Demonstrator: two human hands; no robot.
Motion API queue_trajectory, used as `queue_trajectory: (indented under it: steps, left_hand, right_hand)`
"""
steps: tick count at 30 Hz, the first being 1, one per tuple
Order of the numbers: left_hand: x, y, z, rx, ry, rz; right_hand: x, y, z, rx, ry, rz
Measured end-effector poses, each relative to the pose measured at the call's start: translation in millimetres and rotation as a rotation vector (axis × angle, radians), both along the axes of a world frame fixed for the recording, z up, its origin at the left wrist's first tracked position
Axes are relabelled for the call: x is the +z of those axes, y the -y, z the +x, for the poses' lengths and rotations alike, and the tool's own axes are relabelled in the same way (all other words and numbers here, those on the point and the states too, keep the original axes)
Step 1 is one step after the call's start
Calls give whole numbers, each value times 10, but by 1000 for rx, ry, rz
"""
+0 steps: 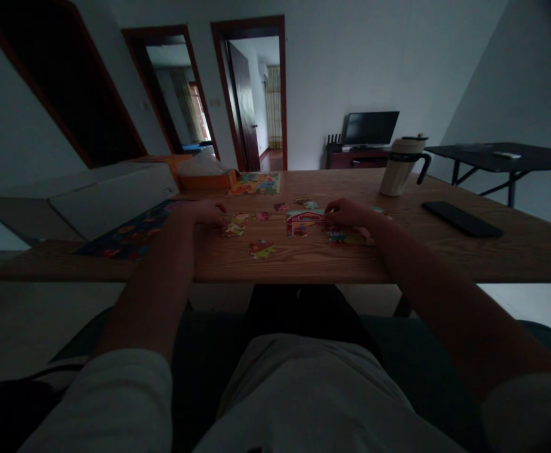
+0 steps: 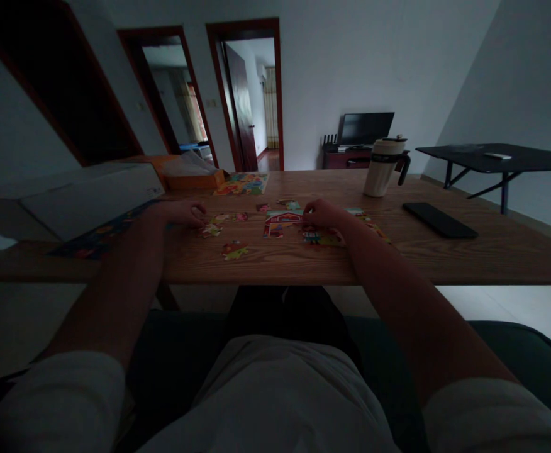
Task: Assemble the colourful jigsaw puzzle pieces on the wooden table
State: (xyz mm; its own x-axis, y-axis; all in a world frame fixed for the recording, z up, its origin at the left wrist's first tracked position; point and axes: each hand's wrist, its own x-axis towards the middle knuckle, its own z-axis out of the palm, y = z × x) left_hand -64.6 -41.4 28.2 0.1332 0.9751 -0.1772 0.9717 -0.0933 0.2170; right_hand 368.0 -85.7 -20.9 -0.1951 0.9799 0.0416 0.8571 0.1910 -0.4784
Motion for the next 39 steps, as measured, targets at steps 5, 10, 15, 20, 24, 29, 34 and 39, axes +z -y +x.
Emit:
queue_trajectory:
  steps: [5,10,15,20,24,29,34,39]
  left_hand:
    - [-56,-19,55,-82,118,-4]
    - [-26,105,197,-42,271,83]
    - [109,218,577,-131,502,264]
    - [217,340,1378,-472,507,145]
    - [129,429,1930,-625,534,-14]
    - [-227,408,2134,-594,535,-35]
    - [-436,359,2130,-557,485,176]
    - [-381,365,2082,-551,494,148]
  right_hand:
    - [-17,-2,3,-2,-13,13]
    - [-3,6,0,1,-6,-4]
    - [7,16,-57,38,-66,8]
    - [96,78,-139,133,-205,30]
    - [170,128,-143,116,-208,54]
    - [205,170,-127,124,-214,-25]
    - [193,193,-128,167,-245,-155]
    - [127,130,-99,191,-194,-166]
